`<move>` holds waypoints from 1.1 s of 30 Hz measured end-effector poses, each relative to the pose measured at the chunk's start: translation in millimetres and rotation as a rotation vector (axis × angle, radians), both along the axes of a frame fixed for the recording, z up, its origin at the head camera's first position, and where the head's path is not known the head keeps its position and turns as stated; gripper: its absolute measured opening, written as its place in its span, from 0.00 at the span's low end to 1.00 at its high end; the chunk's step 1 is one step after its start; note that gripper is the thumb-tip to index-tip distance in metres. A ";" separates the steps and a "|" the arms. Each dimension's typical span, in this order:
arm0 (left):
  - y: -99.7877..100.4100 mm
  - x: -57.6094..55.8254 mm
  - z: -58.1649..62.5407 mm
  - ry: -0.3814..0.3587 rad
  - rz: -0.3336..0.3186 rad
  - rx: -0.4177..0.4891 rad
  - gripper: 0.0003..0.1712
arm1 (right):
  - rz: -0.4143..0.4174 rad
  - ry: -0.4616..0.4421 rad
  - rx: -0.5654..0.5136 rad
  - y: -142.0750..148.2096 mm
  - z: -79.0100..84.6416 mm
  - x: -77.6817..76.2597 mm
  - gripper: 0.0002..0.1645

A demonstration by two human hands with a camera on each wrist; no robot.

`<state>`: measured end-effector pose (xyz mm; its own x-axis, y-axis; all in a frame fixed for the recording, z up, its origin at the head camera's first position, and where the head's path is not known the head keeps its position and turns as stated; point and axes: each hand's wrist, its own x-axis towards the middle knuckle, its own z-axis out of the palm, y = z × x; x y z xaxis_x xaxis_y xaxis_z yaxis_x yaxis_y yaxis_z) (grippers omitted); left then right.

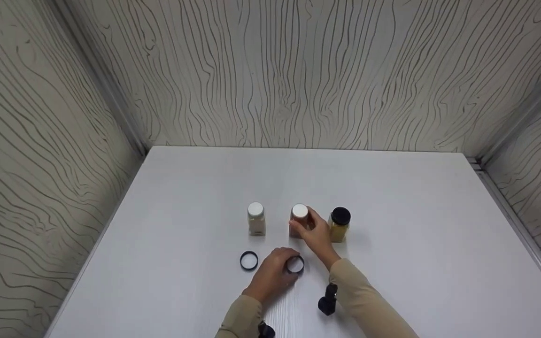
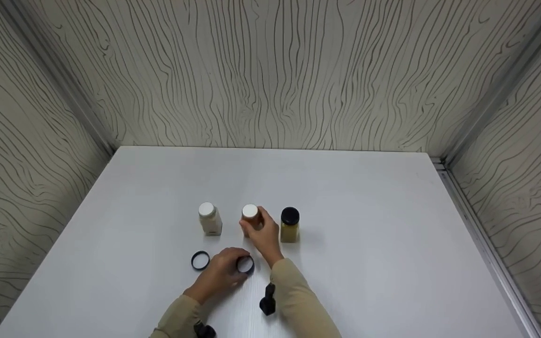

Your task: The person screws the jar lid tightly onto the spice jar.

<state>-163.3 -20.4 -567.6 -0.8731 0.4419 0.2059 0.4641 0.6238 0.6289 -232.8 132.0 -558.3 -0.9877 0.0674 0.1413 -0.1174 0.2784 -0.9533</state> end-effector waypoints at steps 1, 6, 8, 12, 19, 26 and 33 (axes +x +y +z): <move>0.0 -0.1 0.3 0.003 0.001 -0.005 0.25 | 0.001 -0.002 -0.005 0.0 -0.2 -0.3 0.36; 1.1 -0.6 2.2 0.032 0.007 -0.019 0.27 | -0.003 -0.005 -0.020 -0.4 1.7 0.6 0.38; 0.7 -0.5 2.6 0.059 0.009 -0.014 0.28 | -0.005 -0.006 -0.021 -1.0 2.6 1.2 0.38; -1.3 -0.2 2.6 0.093 0.012 0.003 0.29 | -0.006 0.003 0.000 -2.1 3.2 2.1 0.38; -1.9 -0.9 1.9 0.077 0.021 -0.008 0.27 | -0.001 -0.009 0.004 -1.1 3.0 1.8 0.38; -2.5 0.2 0.8 0.111 0.030 0.001 0.27 | 0.014 -0.009 -0.002 -0.3 4.3 2.2 0.37; -1.7 0.0 3.1 0.064 0.044 -0.004 0.29 | 0.013 -0.019 -0.008 -1.4 4.2 1.9 0.36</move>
<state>-163.3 -22.2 -564.5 -0.8770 0.4041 0.2601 0.4750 0.6470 0.5964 -231.0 130.5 -554.1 -0.9909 0.0559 0.1221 -0.1027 0.2696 -0.9575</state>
